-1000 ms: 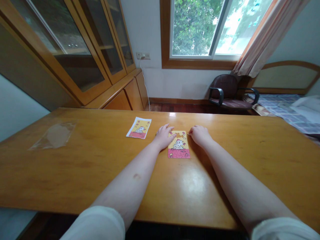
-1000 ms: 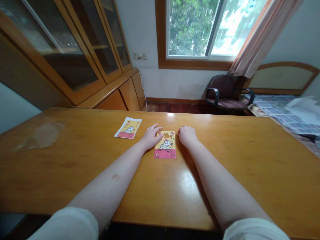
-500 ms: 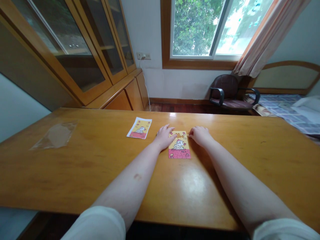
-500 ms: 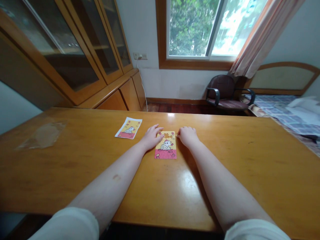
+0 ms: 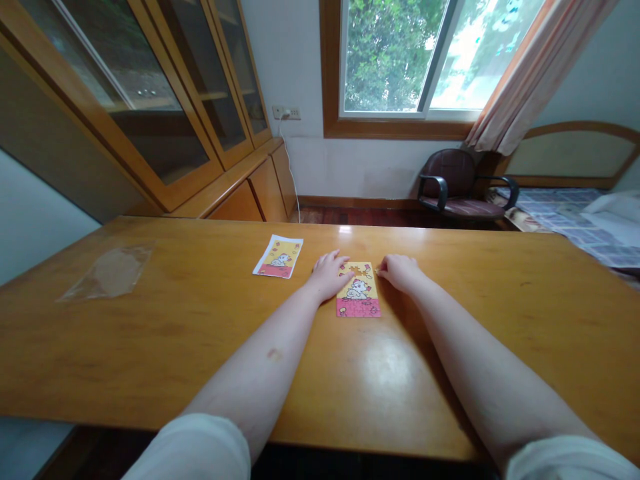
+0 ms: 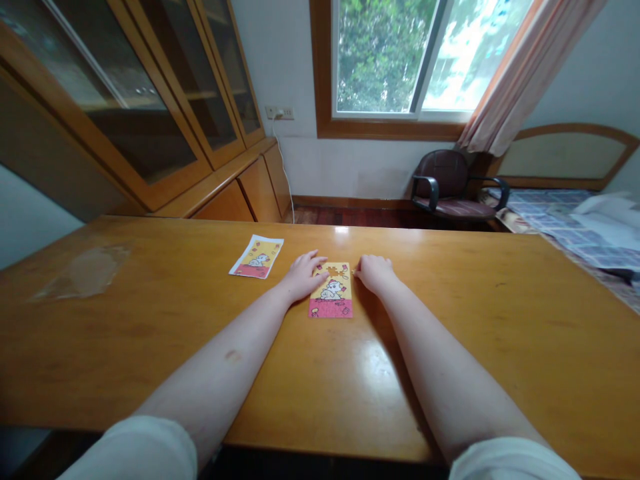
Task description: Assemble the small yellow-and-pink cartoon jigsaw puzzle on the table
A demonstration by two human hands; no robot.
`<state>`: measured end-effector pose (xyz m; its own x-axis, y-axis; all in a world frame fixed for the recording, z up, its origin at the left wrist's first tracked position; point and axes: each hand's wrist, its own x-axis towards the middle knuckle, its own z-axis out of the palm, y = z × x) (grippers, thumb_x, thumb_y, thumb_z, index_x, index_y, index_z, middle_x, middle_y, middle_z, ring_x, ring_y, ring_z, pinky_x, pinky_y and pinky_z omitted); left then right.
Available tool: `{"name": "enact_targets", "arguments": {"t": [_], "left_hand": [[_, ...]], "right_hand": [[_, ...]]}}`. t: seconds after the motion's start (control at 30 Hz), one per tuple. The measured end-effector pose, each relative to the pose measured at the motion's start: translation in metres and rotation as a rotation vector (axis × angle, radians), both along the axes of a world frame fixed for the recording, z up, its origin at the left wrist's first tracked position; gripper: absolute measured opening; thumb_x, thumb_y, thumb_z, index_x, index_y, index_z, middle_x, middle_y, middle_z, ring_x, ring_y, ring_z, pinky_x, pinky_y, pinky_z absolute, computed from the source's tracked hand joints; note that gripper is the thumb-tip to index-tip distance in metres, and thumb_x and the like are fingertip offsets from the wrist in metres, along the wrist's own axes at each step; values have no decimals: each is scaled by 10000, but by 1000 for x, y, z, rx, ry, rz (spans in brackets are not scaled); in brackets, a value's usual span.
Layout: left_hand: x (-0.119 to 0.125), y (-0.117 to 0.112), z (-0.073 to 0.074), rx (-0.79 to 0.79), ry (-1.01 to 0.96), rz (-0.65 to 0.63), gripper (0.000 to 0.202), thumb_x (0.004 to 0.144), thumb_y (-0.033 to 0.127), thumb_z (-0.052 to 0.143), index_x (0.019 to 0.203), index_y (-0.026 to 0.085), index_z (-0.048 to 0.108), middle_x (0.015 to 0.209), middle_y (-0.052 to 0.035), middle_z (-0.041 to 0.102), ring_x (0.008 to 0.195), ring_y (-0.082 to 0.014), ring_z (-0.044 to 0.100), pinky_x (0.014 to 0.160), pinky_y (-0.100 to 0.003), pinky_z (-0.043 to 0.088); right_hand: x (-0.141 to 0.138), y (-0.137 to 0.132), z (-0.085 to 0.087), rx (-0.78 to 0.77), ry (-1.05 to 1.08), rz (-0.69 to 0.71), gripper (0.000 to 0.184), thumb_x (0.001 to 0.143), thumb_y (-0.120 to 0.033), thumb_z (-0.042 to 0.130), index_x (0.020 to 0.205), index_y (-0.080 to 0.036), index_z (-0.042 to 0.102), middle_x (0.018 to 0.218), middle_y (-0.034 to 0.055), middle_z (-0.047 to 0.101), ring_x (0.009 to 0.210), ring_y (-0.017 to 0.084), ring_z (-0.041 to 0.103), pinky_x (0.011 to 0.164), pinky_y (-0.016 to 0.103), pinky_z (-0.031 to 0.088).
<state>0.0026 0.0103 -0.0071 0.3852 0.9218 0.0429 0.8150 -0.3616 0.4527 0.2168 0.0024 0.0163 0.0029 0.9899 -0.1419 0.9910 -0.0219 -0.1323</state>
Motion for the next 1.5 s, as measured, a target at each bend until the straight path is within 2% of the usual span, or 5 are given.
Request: {"name": "enact_targets", "arguments": {"t": [0.17,0.4,0.8,1.03,1.5], "left_hand": [[1,0,2,-8,13,0,577,845,528,504,1335,226,544,1501,-106,389,1380,-299,345,1157,-459,254],[2,-2,3,-9,59,-40,672,777,595,563,1352,250,523,1517,-104,366,1398,-302,310,1162,-471,223],[0,-2,0,3,52,-66,685,746,609,605,1340,276,534,1519,-91,362,1394,-306,313,1163,-478,212],[0,-3,2,16,14,-82,629,766,558,620,1324,277,557,1497,-91,392,1379,-306,334,1149,-473,258],[0,-3,2,37,10,-120,511,760,535,650,1218,307,643,1465,-74,431,1352,-300,370,1134,-477,280]], "right_hand": [[4,0,1,52,116,11,84,786,-266,677,846,-222,716,918,68,737,871,234,660,779,325,449],[-2,-3,-9,82,433,199,57,776,-199,675,815,-228,706,857,-2,736,744,149,639,696,243,457],[2,-3,-16,256,422,417,86,814,-240,647,821,-205,725,864,43,708,798,166,624,780,275,453],[8,-6,-14,215,478,572,317,898,-325,529,700,-184,732,672,34,608,645,137,547,667,257,409],[4,-8,-13,194,430,540,363,924,-360,498,716,-179,735,684,39,599,646,133,539,668,252,397]]}}
